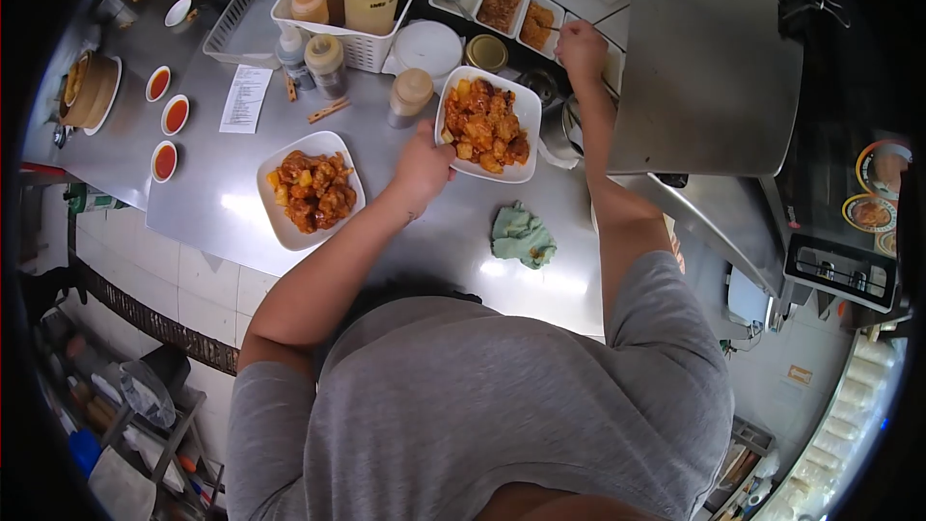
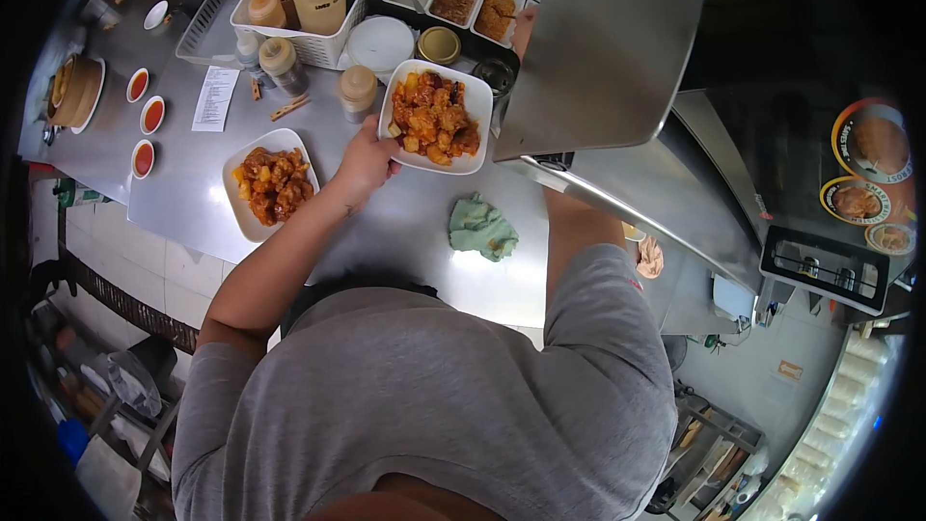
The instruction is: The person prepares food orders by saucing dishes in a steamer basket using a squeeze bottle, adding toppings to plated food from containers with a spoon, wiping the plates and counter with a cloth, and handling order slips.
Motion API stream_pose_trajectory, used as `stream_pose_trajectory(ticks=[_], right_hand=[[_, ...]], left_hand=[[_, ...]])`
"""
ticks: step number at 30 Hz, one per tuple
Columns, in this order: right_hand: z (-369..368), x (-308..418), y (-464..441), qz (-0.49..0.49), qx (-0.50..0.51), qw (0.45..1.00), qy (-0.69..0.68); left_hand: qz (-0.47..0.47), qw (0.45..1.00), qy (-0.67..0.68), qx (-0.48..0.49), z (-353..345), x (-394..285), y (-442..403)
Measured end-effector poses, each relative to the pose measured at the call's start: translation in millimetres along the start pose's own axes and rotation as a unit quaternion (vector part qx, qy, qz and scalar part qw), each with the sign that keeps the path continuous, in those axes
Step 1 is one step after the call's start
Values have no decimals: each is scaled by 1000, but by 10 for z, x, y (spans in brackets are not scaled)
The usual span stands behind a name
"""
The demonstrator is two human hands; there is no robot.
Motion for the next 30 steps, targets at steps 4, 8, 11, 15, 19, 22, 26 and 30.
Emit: stream_pose_trajectory(ticks=[4,8,11,15,19,22,26,30], right_hand=[[8,-641,-53,-157,-120,953,-228],[270,-1592,-148,-161,-109,885,-424],[626,-1233,47,11,3,853,-523],[773,266,693,-91,-116,862,-484],[513,1413,1342,-98,-4,882,-460],[73,1971,1725,-33,24,896,-442],[-744,2155,2180,251,111,928,-252],[-839,2160,2194,279,51,921,-268]], left_hand=[[-9,1000,12,-1,21,81,34],[-20,1000,-1,-3,39,204,54],[-5,1000,1,-2,77,390,273],[34,999,6,15,320,662,857],[98,994,38,-16,593,1039,1449],[120,985,109,-56,814,1258,1891],[125,979,124,-104,1144,1468,2328],[123,958,182,-185,1375,1563,2648]])
Point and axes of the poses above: each hand's wrist, its own y-axis away from the middle knuckle, its own z-axis out of the back of the hand, x = y × z, the point moved 3 cm from there along -y, towards the middle knuckle, and after that the axes turned 14 degrees about z, right-handed, at the moved point
